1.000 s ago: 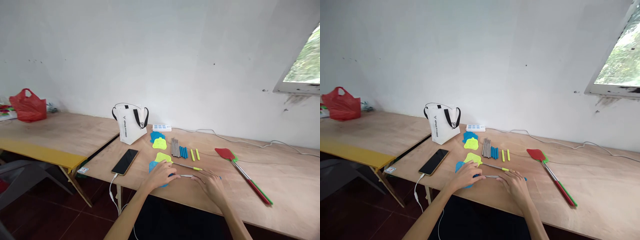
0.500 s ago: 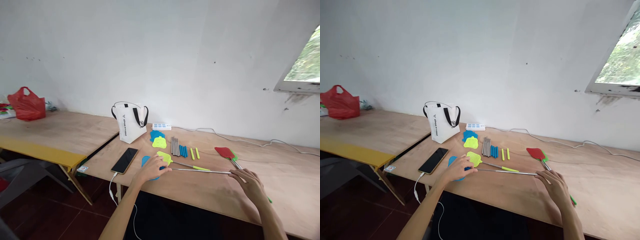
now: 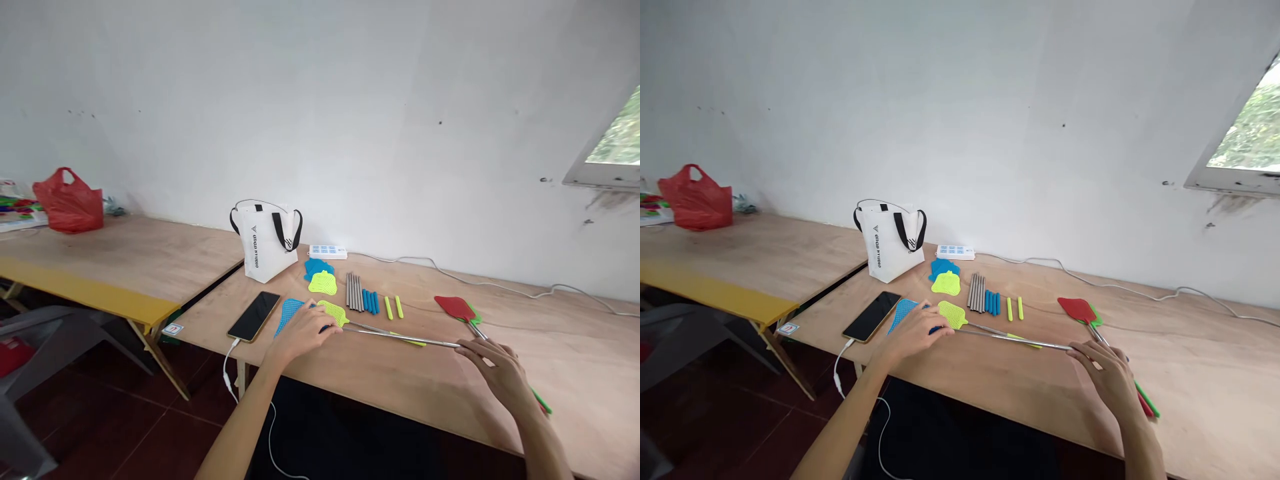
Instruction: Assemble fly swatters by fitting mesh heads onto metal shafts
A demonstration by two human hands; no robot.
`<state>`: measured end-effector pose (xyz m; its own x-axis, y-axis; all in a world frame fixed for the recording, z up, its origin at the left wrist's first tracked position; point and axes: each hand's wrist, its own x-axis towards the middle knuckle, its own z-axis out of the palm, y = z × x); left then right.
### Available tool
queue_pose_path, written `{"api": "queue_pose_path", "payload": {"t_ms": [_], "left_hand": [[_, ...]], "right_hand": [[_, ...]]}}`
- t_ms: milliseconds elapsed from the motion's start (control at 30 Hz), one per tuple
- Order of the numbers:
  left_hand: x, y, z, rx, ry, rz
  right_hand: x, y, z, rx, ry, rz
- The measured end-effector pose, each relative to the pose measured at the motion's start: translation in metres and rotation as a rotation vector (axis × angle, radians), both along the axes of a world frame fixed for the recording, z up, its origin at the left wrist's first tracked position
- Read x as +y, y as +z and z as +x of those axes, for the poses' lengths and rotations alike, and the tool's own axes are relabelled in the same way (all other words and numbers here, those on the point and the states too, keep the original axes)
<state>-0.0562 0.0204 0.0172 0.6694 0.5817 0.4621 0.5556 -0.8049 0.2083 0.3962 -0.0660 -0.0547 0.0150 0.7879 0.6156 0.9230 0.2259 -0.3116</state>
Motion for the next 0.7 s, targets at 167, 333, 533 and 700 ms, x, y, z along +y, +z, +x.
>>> {"api": "queue_pose_path", "payload": {"t_ms": [167,333,533,700], "left_hand": [[0.002,0.001,-0.006,-0.006,0.013,0.036],[0.002,0.007,-0.011,-0.013,0.014,0.062],[0.0,0.007,-0.009,-0.03,0.016,0.08],[-0.007,-0.006,0.021,-0.01,-0.097,0.089]], "right_hand": [[0.005,0.008,-0.018,0.007,0.073,-0.008],[0.007,0.011,-0.026,0.014,0.113,0.003],[0.004,0.02,-0.038,-0.027,0.107,-0.011],[0.011,0.021,-0.088,-0.047,0.222,-0.085]]}}
